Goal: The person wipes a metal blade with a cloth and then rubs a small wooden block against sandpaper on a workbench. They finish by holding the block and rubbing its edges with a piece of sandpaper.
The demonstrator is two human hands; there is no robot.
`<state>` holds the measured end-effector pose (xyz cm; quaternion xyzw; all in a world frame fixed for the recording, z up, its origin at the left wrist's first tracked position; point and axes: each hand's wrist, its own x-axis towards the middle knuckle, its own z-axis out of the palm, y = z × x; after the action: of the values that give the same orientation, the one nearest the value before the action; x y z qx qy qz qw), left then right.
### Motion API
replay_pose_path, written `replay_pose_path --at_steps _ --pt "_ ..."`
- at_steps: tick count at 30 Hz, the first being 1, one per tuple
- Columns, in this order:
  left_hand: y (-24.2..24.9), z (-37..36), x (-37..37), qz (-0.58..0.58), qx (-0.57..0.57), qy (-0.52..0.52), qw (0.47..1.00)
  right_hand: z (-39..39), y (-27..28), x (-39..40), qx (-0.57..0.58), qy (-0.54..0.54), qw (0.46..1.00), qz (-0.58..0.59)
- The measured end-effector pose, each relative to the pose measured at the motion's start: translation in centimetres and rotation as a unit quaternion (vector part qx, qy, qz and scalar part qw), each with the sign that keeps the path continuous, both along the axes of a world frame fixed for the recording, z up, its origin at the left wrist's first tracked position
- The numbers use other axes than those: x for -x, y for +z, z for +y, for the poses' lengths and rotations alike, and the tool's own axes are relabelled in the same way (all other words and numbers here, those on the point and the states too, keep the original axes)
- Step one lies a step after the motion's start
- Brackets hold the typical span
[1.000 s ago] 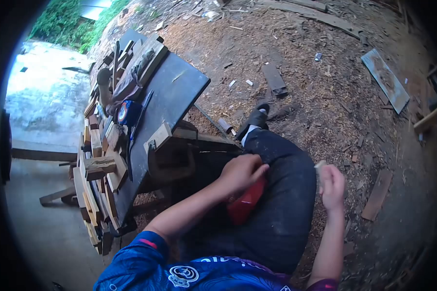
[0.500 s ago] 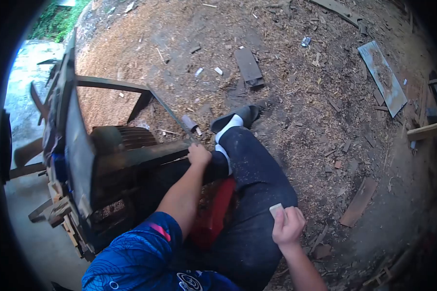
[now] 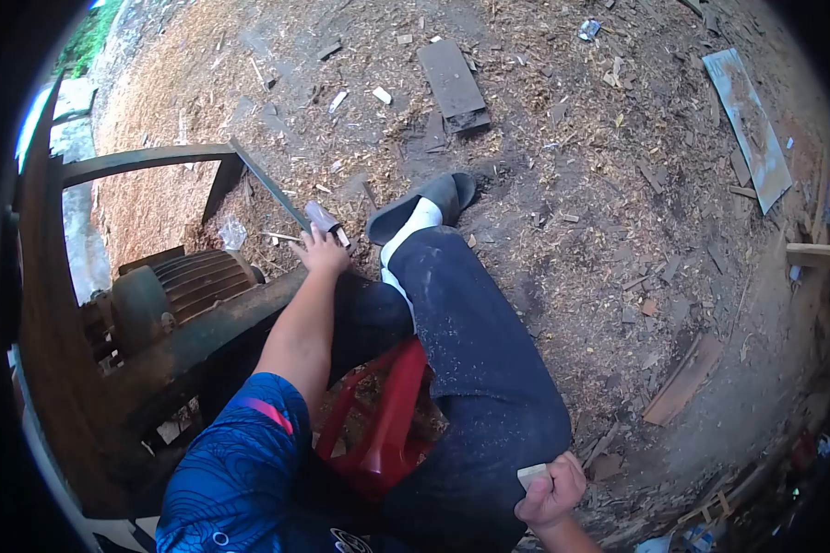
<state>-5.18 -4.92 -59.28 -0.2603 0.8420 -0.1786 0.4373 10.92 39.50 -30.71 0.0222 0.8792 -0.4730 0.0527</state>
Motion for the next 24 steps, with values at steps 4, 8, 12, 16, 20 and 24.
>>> replay_pose_path --at_steps 4,8,12,16,20,24 --pt "-0.4 -1.8 -0.5 -0.001 -0.020 0.023 1.000 -0.2 -0.1 -0.1 0.002 -0.005 1.000 0.004" --pt "-0.2 -2.4 -2.2 0.266 -0.040 -0.023 0.963 -0.7 0.0 0.4 0.000 -0.006 1.000 0.015" --pt "5.2 3.4 -1.7 0.537 -0.118 0.231 0.803 -0.6 0.3 0.1 -0.002 -0.017 0.999 0.031" --pt "6.5 9.6 -3.3 0.630 -0.279 0.326 0.647 -0.3 -1.2 -1.3 0.009 -0.055 0.998 0.039" --pt "18.9 18.6 -6.9 0.566 -0.524 0.232 0.593 -1.4 -1.1 -1.0 0.068 -0.144 0.987 0.030" --pt "33.7 21.8 -11.7 0.373 -0.742 0.201 0.520 -4.6 2.4 -1.5 0.233 -0.127 0.962 0.071"
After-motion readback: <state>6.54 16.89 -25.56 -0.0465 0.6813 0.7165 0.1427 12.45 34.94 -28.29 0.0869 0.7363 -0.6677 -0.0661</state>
